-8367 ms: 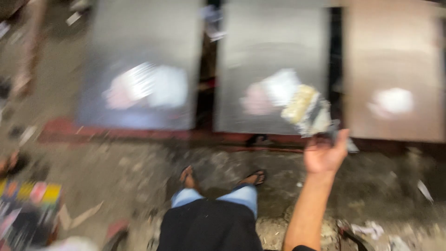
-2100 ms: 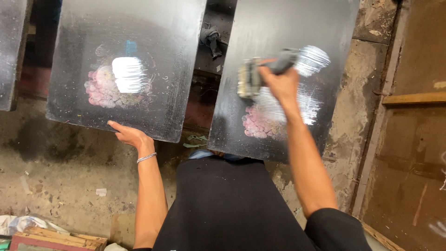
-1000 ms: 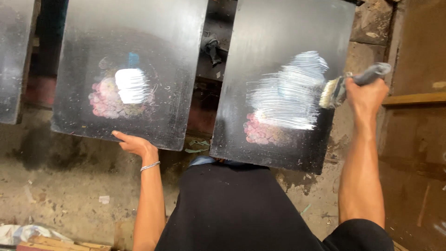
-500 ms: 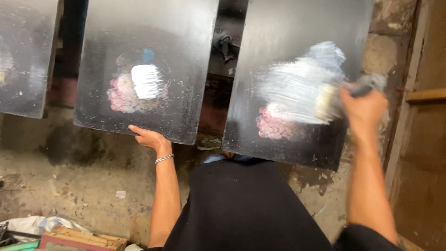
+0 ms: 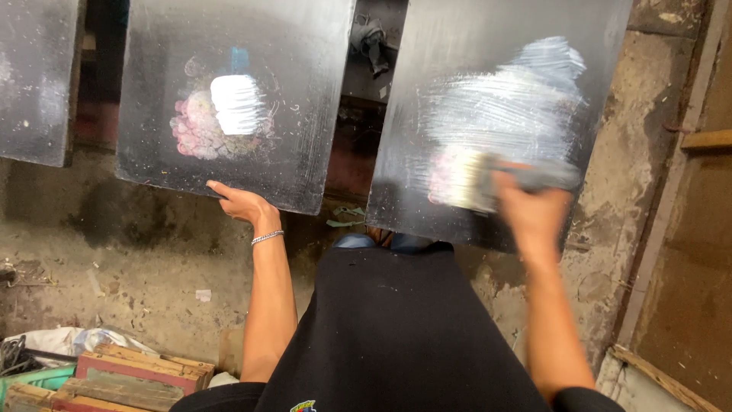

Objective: Applying adhesive to multiple boards using a large brush and refilling the brush from a bucket.

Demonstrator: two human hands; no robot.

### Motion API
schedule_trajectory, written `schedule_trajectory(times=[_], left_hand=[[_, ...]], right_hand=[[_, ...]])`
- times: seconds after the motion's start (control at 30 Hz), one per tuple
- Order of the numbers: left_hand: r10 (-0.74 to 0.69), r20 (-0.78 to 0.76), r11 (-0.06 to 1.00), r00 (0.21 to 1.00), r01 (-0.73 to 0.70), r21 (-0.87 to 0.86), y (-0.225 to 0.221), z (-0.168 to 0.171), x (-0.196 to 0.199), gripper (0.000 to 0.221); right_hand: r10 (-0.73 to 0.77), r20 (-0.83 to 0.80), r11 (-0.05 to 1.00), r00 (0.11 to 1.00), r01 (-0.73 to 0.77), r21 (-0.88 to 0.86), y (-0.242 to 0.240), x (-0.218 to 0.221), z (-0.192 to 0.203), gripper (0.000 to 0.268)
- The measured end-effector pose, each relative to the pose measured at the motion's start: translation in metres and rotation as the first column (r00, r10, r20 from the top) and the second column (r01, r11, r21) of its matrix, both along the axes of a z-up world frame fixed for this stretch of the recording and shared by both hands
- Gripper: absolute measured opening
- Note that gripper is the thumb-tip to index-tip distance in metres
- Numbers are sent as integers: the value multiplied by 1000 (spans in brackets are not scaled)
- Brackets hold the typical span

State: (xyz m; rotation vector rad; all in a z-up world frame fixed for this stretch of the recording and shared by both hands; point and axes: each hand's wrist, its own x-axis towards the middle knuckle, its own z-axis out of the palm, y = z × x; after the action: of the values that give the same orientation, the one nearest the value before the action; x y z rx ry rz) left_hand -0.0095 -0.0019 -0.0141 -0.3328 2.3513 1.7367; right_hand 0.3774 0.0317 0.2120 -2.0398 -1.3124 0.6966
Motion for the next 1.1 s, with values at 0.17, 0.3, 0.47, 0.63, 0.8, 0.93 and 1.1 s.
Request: schedule_trajectory(times=[0.17,0.3,0.47,0.63,0.8,0.93,1.1], left_hand=[[17,116,1000,993,-14,-25,10,10,-1,56],[-3,4,1000,1000,3,-12,6,-6,6,81],[-8,6,1000,1000,8,28,3,-2,5,82],[16,31,999,999,-17,43,6,-9,4,85],[-5,59,999,998,2,54,2,-14,-1,82],[-39,33,999,999,38,35,-1,-13,4,79],[-38,39,999,998,38,19,3,-8,0,80]], right_hand=[[71,402,995,913,-95,41,-42,136,-38,7],[39,33,993,999,-43,108,-21,-23,-42,9],[-11,-116,999,993,6,-42,4,-35,-21,21],[-74,447,980,891,-17,198,23,142,-79,16],[96,66,977,993,-107,185,71,-11,-60,24],[195,-272,972,942,-148,184,117,-25,-110,23],[14,153,903,988,-79,423,138,132,-116,17]])
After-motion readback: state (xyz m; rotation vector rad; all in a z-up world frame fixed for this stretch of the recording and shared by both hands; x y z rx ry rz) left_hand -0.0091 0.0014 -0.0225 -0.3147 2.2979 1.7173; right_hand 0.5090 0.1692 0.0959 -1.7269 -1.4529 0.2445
